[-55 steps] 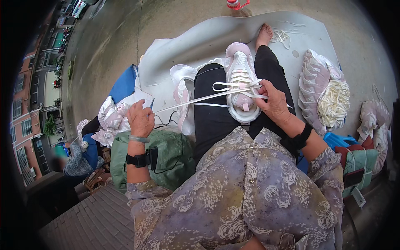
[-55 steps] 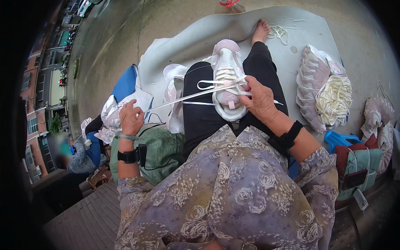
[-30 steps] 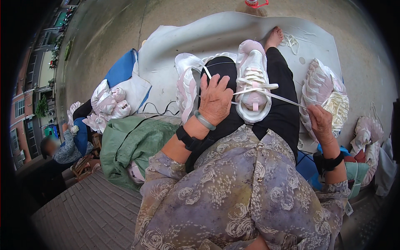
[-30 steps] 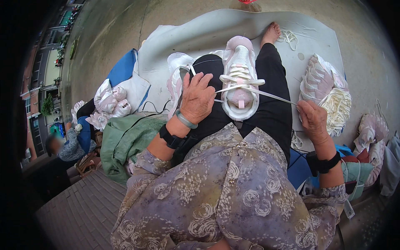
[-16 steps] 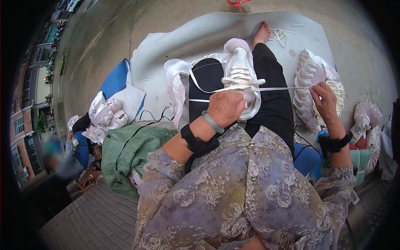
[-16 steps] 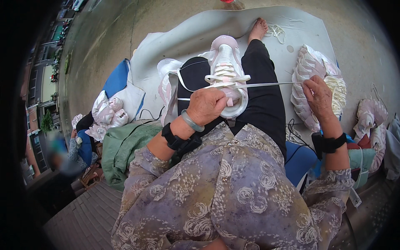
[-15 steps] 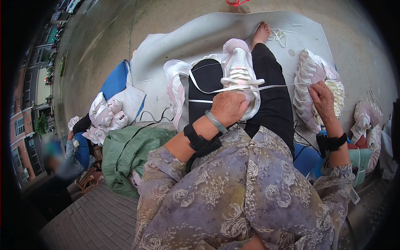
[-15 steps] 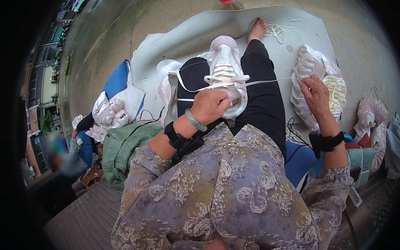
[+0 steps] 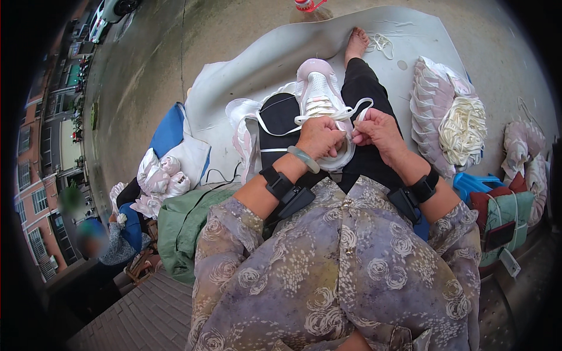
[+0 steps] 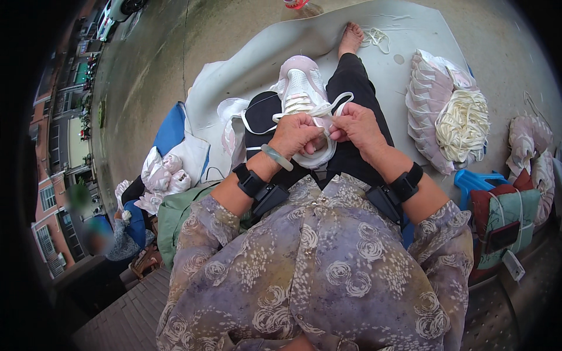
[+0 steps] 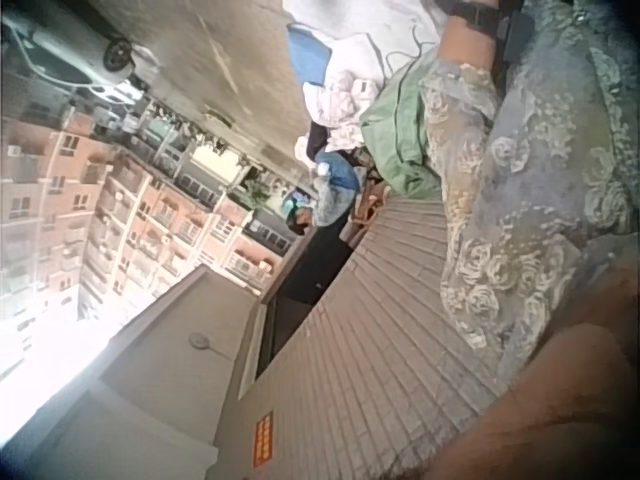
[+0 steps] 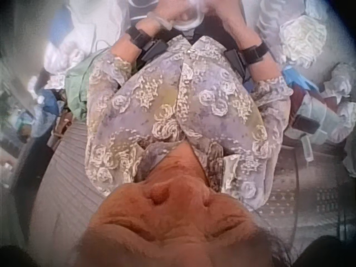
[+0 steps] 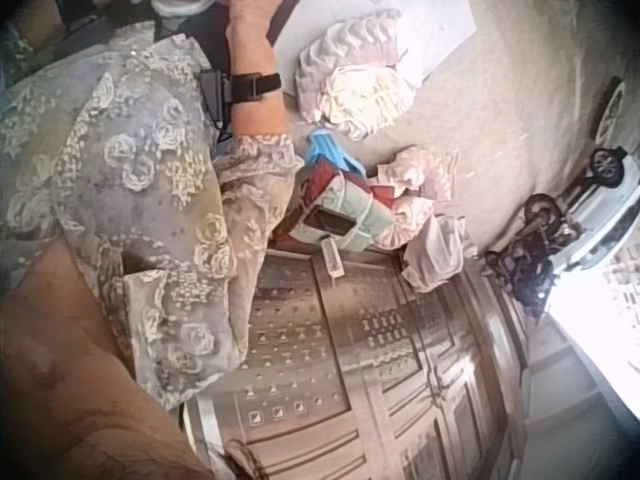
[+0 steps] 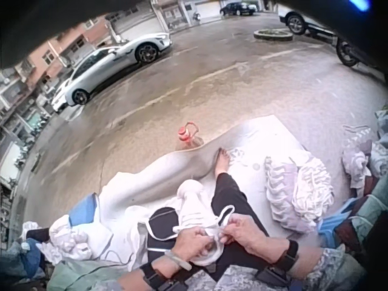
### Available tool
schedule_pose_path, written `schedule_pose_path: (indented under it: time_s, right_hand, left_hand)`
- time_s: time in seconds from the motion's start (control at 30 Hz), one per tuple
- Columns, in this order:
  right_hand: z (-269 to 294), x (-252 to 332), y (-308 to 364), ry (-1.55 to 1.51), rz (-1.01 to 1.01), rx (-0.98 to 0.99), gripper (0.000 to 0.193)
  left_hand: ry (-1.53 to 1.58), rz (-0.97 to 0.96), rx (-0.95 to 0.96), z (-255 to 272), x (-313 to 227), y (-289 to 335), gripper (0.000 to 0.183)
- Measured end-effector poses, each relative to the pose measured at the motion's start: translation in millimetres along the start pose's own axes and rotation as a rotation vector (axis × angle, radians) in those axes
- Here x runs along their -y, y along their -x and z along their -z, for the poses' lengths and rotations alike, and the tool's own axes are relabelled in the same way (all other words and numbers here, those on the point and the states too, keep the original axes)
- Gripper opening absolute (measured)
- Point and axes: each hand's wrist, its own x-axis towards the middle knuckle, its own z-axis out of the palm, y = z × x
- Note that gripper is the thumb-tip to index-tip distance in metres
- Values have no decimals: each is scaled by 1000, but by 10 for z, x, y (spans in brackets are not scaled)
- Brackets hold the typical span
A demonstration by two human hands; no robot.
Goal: The recorder is threading laces through the eyelets of a pink and white sneaker.
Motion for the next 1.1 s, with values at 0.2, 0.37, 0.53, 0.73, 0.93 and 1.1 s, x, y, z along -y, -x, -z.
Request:
schedule_pose_path:
  time_s: [0.2, 0.37, 0.53, 0.73, 0.93, 1.1]
  right_hand:
    - [-44, -127, -145, 97, 154, -27, 10]
    - [-70, -150, -156, 101, 213, -65, 11]
    - [-91, -164, -146, 73, 224, -89, 13]
    - [-86, -209, -147, 203, 431, -85, 11]
    - [-37, -219, -224, 434, 616, -84, 13]
    - [-41, -177, -239, 291, 427, 33, 15]
  left_hand:
    - [41, 15, 27, 1, 19, -27, 11]
    - [52, 6, 52, 14, 52, -37, 11]
    - [49, 8, 59, 5, 43, -38, 12]
    - [30, -32, 77, 14, 76, -59, 11]
    - [91, -80, 133, 18, 144, -100, 7]
    - [140, -134, 98, -28, 170, -148, 9]
